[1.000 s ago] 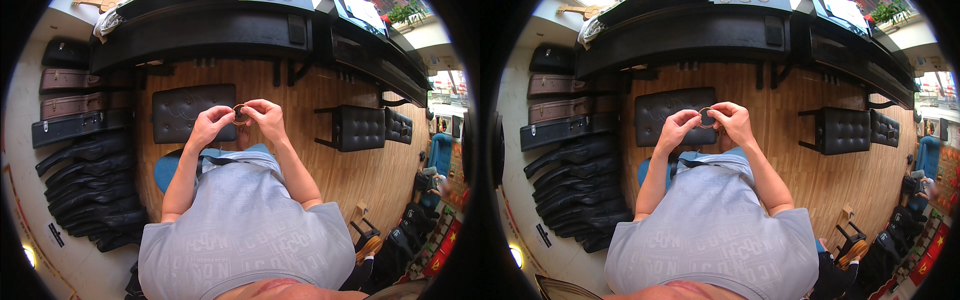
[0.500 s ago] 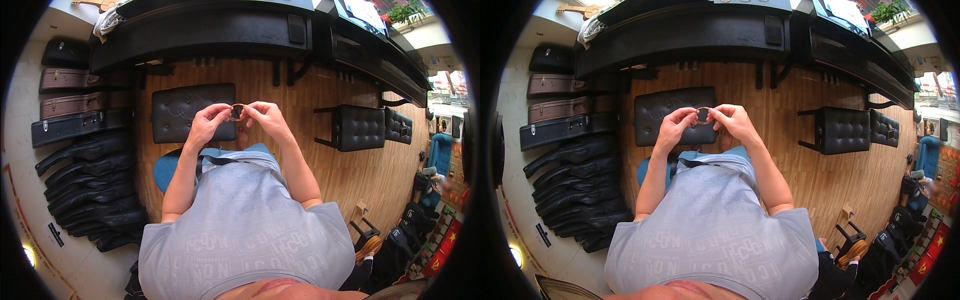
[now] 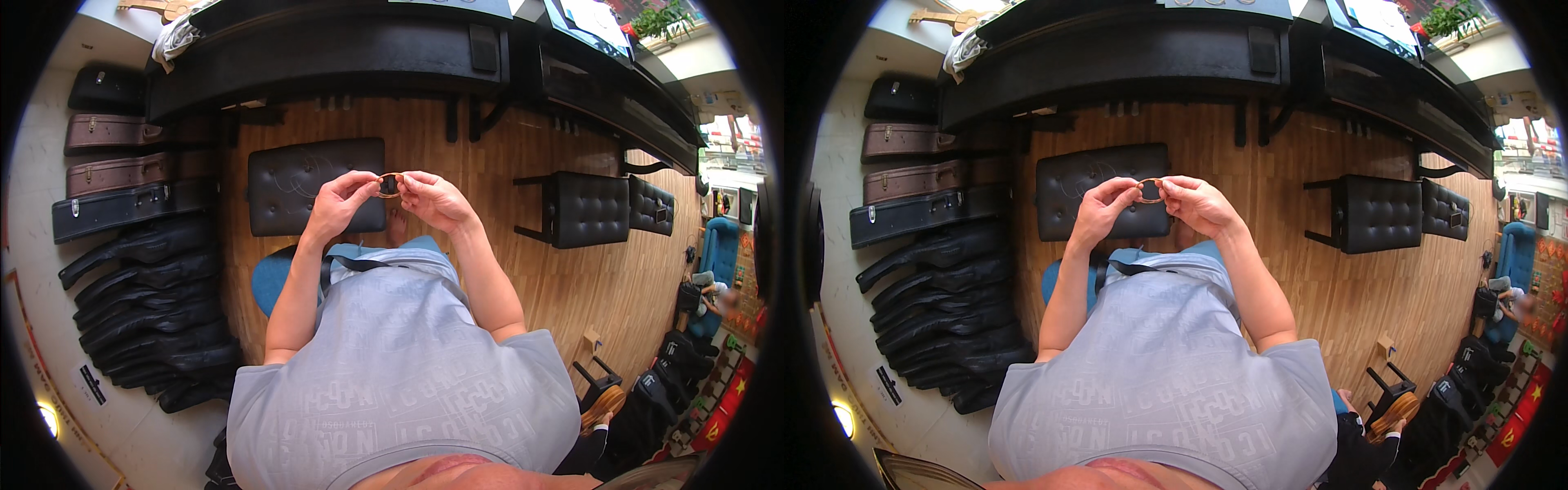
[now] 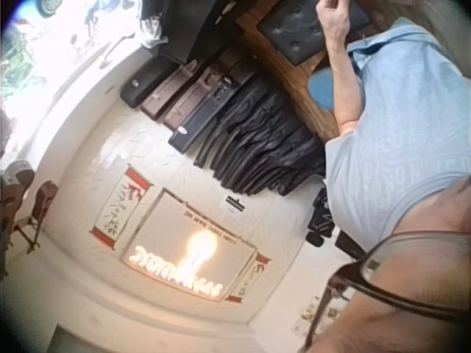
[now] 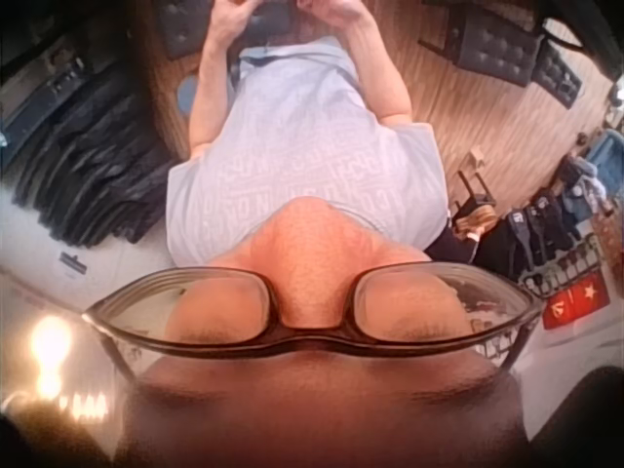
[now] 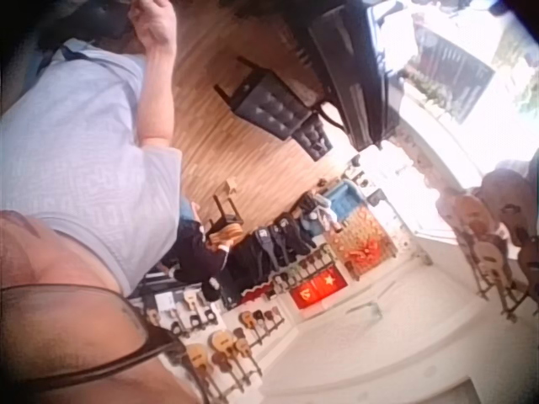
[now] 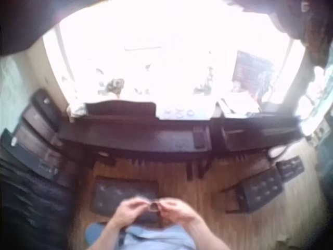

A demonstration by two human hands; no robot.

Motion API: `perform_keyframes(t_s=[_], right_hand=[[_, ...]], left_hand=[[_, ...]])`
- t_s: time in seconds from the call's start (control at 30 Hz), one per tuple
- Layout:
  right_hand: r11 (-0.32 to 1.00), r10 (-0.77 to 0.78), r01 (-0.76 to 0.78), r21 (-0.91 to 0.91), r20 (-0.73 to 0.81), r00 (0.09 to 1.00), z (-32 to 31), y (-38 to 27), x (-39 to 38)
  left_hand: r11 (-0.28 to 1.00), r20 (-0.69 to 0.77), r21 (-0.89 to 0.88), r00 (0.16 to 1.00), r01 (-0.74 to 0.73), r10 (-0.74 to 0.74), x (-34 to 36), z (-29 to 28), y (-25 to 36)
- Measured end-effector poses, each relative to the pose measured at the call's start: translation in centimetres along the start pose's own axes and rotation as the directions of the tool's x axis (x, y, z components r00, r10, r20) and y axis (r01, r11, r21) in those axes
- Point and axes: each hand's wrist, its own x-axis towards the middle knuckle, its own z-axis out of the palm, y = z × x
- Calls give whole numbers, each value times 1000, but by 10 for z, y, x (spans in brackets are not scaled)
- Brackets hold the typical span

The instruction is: The person sits on a piano bench and repeatedly bends and shapes small metal wire rings by hand. They pick up a wire, bend it into a loop, and place it on the piano before repeating the process with additional wires.

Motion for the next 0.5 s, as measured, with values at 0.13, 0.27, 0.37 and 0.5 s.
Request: perform_keyframes(t_s=[0.13,0.27,0.37,0.5], right_hand=[[999,15,-16,29,42,999,-3,-2,0],[999,10,-10,41,-4,1000,-4,1,1],[1000,-11,12,15,-48,999,-5,4,5],[998,-38,36,-44,-43,998,-3,-1,6]], left_hand=[[1000,19,5,1000,-4,4,0,3,3],[1000,17,11,1000,-8,8,4,2,-6],[1000,7,4,1000,25,-25,6,0,-10],[995,6,-56,997,82,-81,3,-1,-8]])
